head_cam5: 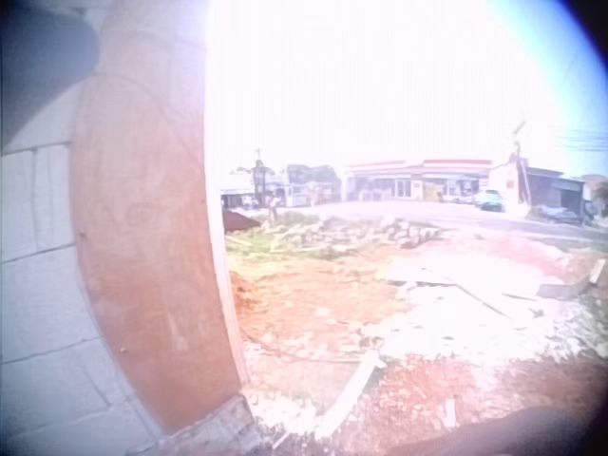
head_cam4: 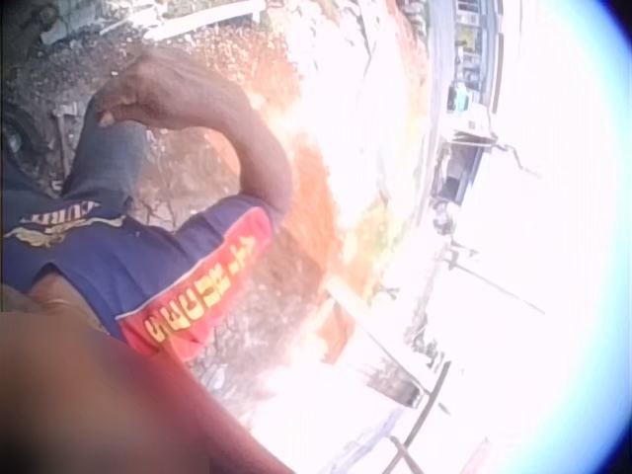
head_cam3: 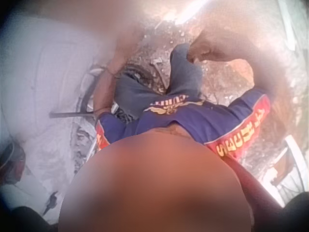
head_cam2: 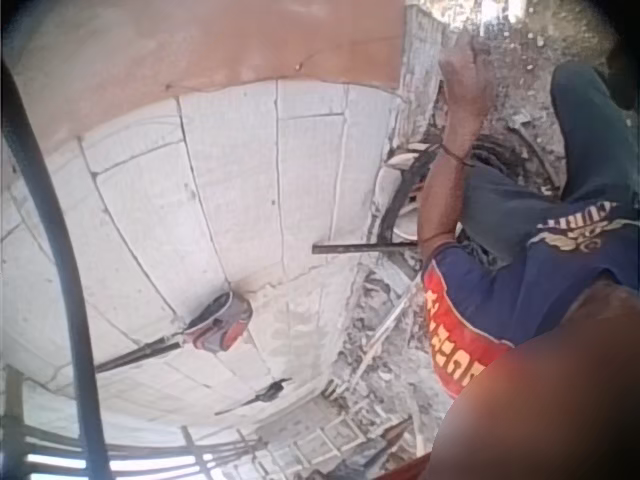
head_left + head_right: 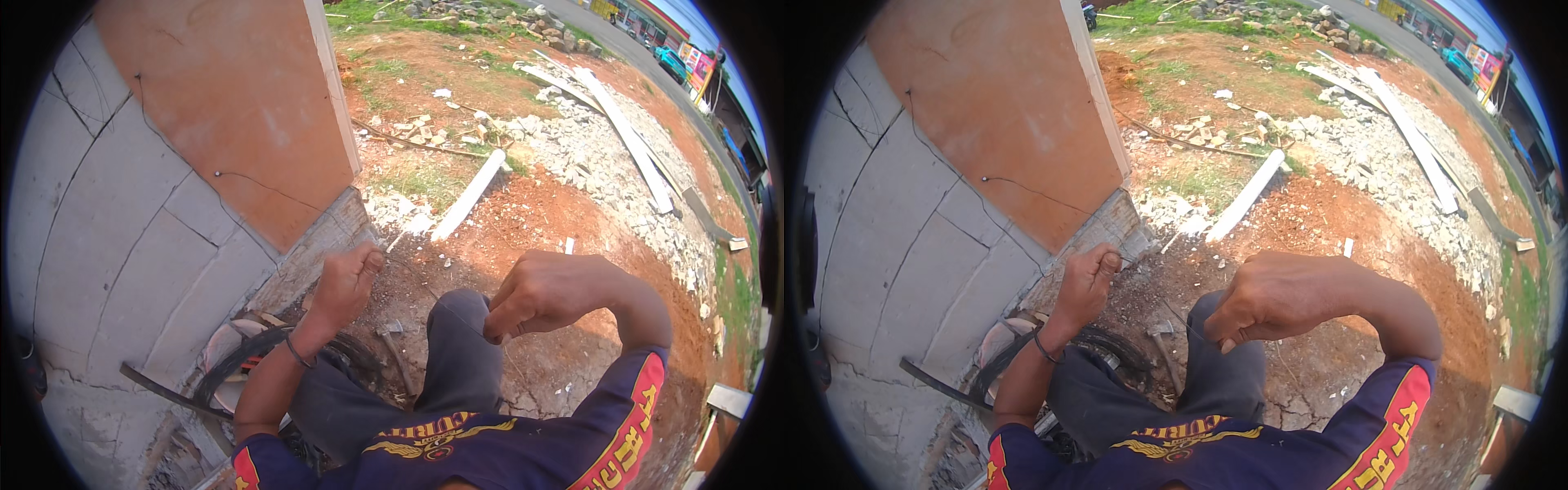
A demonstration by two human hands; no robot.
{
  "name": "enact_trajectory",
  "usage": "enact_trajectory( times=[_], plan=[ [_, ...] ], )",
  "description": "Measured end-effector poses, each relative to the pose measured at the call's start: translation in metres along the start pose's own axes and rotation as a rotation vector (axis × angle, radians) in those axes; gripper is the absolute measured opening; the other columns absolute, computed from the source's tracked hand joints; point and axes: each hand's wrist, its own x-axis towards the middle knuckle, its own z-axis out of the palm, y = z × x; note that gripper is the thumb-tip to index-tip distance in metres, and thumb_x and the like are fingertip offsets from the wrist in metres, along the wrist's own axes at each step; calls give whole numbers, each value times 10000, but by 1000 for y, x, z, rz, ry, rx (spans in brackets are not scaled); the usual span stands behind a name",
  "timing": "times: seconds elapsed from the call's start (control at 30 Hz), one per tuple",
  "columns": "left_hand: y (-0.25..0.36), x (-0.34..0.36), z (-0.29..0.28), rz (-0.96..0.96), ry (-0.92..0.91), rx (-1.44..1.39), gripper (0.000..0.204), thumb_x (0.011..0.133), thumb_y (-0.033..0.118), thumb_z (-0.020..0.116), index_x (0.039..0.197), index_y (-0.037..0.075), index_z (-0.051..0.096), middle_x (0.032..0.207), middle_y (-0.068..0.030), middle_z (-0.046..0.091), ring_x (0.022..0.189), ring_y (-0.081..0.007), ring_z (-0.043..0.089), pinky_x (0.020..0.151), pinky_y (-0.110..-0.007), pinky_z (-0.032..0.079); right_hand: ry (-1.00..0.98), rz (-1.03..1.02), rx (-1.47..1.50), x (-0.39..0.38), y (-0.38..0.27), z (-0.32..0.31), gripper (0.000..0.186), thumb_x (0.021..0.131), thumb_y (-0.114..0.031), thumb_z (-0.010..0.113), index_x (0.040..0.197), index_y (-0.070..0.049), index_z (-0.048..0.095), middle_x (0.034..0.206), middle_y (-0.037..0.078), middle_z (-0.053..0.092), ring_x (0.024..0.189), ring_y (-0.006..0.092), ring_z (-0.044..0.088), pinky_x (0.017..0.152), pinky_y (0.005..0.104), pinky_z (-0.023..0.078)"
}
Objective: The person sits on the ground and uses a hammer to drive nails into a wall, securing black wires. They repeatedly pick up wire segments, position them against the wall, and hammer nails to fasten them in place.
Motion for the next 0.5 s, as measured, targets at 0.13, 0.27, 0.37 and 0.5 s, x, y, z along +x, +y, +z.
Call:
enact_trajectory(
  times=[0.13,0.27,0.37,0.5],
  plan=[
    [22,-21,40,349,-234,-80,240,982,258,560,896,35,574,737,-159,596,637,-359,607,559,-432,476,685,118,-295,9,8,-14,32,843,-77,666,870,-88,652,699,95,635,640,265,652,541,381,477],
    [22,-16,8,385,92,-27,207,978,224,568,894,35,576,724,-142,596,652,-358,619,561,-427,482,-226,568,-576,29,-1,3,127,887,-158,588,849,-92,690,658,132,651,626,288,674,516,419,496],
    [8,4,-1,135,95,154,170,961,190,593,905,30,592,726,-126,607,660,-335,638,565,-409,497,-89,34,-158,17,-18,6,94,881,-163,625,890,-80,667,695,124,655,684,292,686,553,431,502],
    [12,-19,42,514,-71,-80,192,967,200,582,924,14,607,736,-129,614,664,-340,641,571,-402,501,680,145,-247,-7,2,-19,64,849,-87,650,912,-80,655,748,113,677,667,282,676,547,400,486]
  ],
)
